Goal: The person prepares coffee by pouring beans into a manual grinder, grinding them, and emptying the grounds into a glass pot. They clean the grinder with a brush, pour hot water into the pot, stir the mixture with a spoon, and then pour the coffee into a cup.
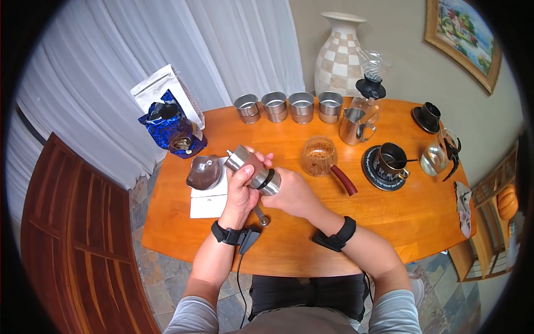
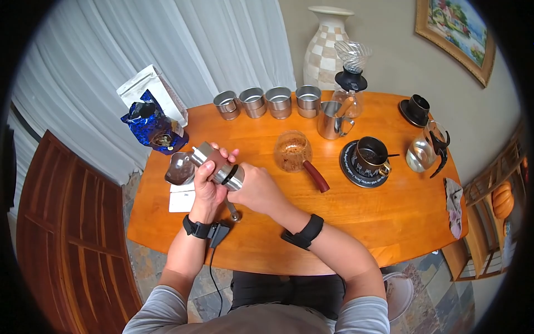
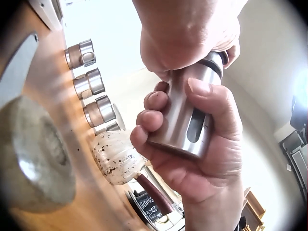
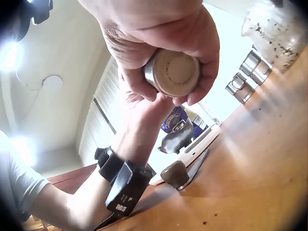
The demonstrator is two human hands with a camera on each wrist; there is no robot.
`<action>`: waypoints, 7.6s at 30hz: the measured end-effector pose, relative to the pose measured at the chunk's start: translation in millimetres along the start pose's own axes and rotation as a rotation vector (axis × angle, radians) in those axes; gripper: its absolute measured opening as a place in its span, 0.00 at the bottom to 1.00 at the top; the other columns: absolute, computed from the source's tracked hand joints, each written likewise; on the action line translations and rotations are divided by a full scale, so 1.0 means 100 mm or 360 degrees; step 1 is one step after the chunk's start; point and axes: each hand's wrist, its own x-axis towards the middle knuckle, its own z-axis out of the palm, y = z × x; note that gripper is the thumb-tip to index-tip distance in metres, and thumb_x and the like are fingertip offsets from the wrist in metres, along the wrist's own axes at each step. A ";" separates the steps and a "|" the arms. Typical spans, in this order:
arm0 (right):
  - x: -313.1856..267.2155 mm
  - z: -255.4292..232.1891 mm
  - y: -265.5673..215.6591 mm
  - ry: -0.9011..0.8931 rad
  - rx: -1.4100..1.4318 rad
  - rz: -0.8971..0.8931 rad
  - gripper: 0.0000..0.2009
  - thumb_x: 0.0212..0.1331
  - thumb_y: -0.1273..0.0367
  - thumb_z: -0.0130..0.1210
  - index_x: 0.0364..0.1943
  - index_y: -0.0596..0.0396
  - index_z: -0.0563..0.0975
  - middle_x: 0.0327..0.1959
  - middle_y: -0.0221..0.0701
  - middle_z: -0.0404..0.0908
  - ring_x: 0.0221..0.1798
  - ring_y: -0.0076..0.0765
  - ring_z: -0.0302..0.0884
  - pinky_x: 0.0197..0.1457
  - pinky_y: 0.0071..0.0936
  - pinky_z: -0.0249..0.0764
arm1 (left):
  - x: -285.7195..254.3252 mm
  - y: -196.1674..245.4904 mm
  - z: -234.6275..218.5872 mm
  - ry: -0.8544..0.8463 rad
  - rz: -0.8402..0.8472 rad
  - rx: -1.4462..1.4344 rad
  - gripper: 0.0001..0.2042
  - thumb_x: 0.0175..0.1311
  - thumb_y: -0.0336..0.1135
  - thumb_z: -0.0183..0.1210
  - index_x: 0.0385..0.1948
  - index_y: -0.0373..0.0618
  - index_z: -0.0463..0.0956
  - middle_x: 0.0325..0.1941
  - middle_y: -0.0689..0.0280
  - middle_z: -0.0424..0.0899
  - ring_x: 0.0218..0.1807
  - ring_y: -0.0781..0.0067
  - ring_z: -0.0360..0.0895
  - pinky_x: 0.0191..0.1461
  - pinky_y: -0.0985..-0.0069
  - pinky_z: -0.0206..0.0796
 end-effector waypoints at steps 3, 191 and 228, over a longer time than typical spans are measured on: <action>0.00 -0.01 0.02 -0.0015 0.0034 0.0006 0.21 0.38 0.63 0.67 0.36 0.61 0.75 0.32 0.49 0.82 0.39 0.58 0.80 0.43 0.41 0.76 | -0.01 -0.01 0.00 0.0025 -0.0027 -0.0095 0.21 0.54 0.41 0.62 0.47 0.43 0.67 0.39 0.61 0.76 0.43 0.63 0.76 0.70 0.57 0.59; -0.51 -0.99 0.20 0.0124 0.0729 -0.0037 0.24 0.55 0.58 0.65 0.49 0.60 0.73 0.40 0.32 0.79 0.40 0.26 0.77 0.45 0.25 0.73 | -0.76 0.16 0.19 -0.0689 -0.0043 0.3268 0.35 0.52 0.35 0.68 0.64 0.43 0.63 0.73 0.44 0.52 0.74 0.41 0.49 0.73 0.58 0.52; -0.47 -0.95 0.26 0.0461 0.1007 -0.0298 0.26 0.59 0.63 0.64 0.56 0.60 0.68 0.50 0.34 0.76 0.51 0.27 0.75 0.57 0.27 0.71 | -0.14 -0.67 0.97 -0.0396 -0.0118 0.0606 0.28 0.58 0.23 0.64 0.60 0.36 0.62 0.60 0.62 0.72 0.61 0.74 0.70 0.64 0.73 0.65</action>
